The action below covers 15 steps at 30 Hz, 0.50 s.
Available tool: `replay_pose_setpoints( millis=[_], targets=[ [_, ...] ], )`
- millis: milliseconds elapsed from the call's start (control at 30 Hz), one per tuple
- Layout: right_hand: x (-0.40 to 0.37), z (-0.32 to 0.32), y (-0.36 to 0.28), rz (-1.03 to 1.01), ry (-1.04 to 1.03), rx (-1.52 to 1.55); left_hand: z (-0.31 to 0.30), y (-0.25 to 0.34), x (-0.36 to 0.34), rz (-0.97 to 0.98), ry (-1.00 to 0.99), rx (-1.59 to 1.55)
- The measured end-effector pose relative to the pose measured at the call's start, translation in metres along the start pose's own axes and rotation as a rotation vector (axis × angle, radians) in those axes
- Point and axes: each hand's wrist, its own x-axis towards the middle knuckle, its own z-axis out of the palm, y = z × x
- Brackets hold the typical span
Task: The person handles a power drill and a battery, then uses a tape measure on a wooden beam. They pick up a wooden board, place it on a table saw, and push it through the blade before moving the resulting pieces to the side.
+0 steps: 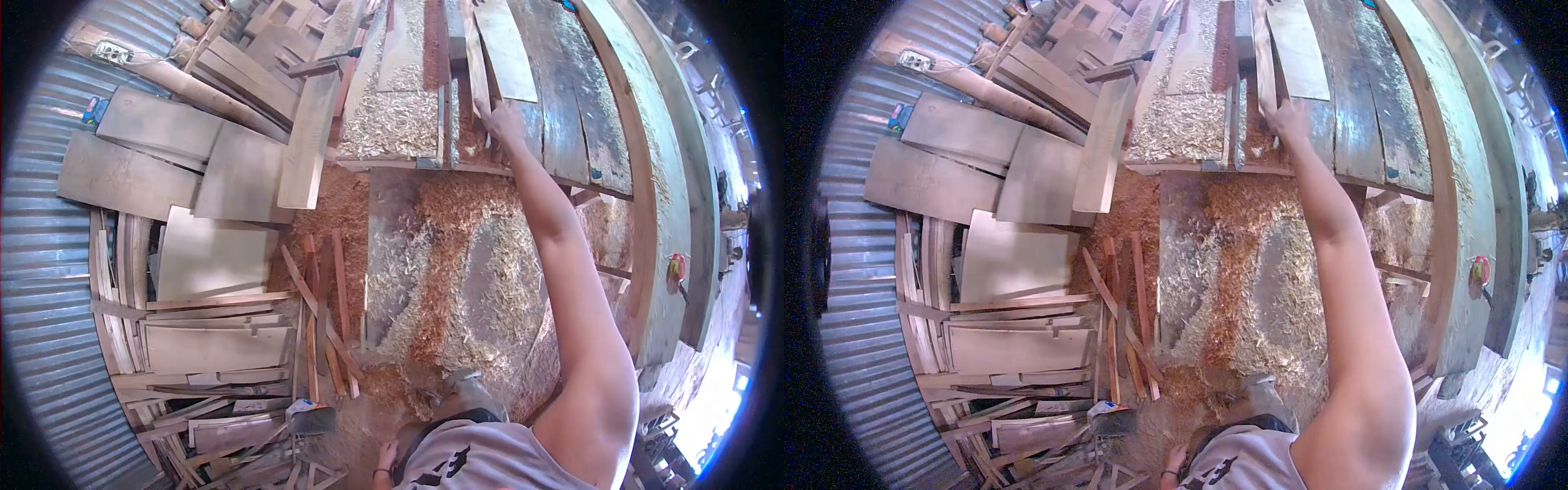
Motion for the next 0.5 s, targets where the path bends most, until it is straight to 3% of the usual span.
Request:
replay_pose_setpoints(
  millis=[67, 167, 233, 433, 500],
  targets=[
    [-0.008, -0.015, -0.014, 0.04, -0.146, -0.14, 0.001, 0.001, 0.002, 0.042, 0.023, 0.004],
    [0.002, -0.006, -0.015, -0.07, -0.194, -0.272, -0.002, 0.012, -0.004, 0.024, 0.032, 0.011],
    [-0.01, -0.001, -0.028, -0.013, -0.141, -0.245, -0.002, 0.002, 0.008, -0.07, -0.002, -0.043],
    [-0.012, 0.029, -0.027, 0.046, -0.109, -0.15, 0.001, -0.005, 0.012, 0.022, 0.046, -0.02],
    [-0.014, 0.035, -0.021, 0.051, -0.087, -0.115, 0.0, -0.004, 0.013, -0.027, 0.014, 0.062]
  ],
)
